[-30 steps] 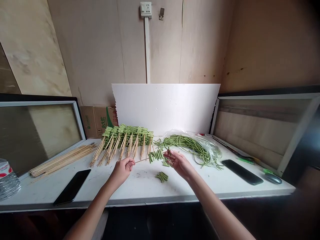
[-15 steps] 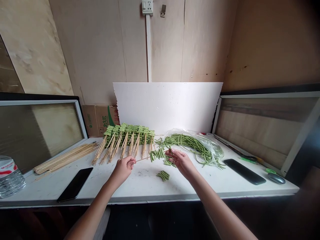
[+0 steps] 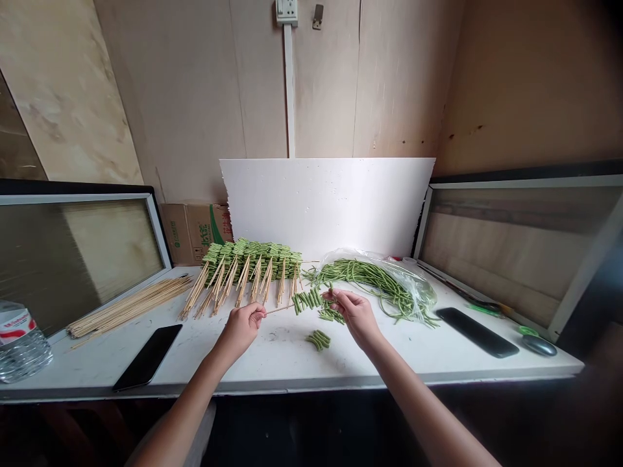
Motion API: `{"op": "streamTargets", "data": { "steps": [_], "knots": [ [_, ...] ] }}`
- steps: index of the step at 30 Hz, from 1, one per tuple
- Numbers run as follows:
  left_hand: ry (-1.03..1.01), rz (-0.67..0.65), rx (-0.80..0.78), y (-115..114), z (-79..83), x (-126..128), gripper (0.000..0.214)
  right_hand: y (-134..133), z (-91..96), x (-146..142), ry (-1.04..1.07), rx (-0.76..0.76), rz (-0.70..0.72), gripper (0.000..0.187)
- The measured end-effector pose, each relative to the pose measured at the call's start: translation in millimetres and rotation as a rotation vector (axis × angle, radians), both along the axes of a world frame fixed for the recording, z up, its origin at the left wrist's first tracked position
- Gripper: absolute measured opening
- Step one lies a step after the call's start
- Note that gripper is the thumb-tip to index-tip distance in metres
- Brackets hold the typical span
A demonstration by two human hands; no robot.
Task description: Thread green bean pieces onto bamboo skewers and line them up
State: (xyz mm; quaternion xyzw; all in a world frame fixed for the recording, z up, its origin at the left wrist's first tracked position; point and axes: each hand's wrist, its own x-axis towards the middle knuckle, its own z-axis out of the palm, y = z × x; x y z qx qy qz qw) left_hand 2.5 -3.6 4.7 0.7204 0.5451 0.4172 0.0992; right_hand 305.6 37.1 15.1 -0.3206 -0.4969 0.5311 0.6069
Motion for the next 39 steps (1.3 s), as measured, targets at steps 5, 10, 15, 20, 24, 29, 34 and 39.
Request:
{"op": "streamTargets", "data": {
  "steps": [5, 10, 15, 20, 24, 29, 34, 39],
  "knots": [
    [-0.001, -0.008, 0.005, 1, 0.2, 1, 0.026, -1, 1.0, 0, 0.0, 0.001, -0.002, 0.032],
    [-0.004, -0.001, 0.028, 2, -0.4, -1, 0.027, -4, 5.3, 1, -0.052, 0.078, -0.085, 0.031],
    [0.008, -0.012, 0.04, 1, -0.5, -1, 0.027, -8, 10.9, 3, -0.167, 0.167, -0.13, 0.033],
    [0.015, -0.023, 0.027, 1, -2.3, -1, 0.027, -7, 9.6, 2, -0.224, 0.192, -0.127, 0.036],
    [0.021, -0.032, 0.03, 3, -4.8, -2, 0.025, -6, 4.7, -1, -0.217, 0.182, -0.139, 0.035],
    [0.012, -0.026, 0.024, 3, -6.7, -1, 0.025, -8, -1.9, -7, -0.157, 0.153, -0.17, 0.035],
    [0.005, -0.021, 0.015, 1, -5.5, 3, 0.023, -8, -10.5, -12, -0.08, 0.093, -0.19, 0.037],
    [-0.004, -0.015, 0.031, 0, -5.2, 5, 0.022, -7, -16.1, -16, -0.036, 0.05, -0.208, 0.039]
  ]
}}
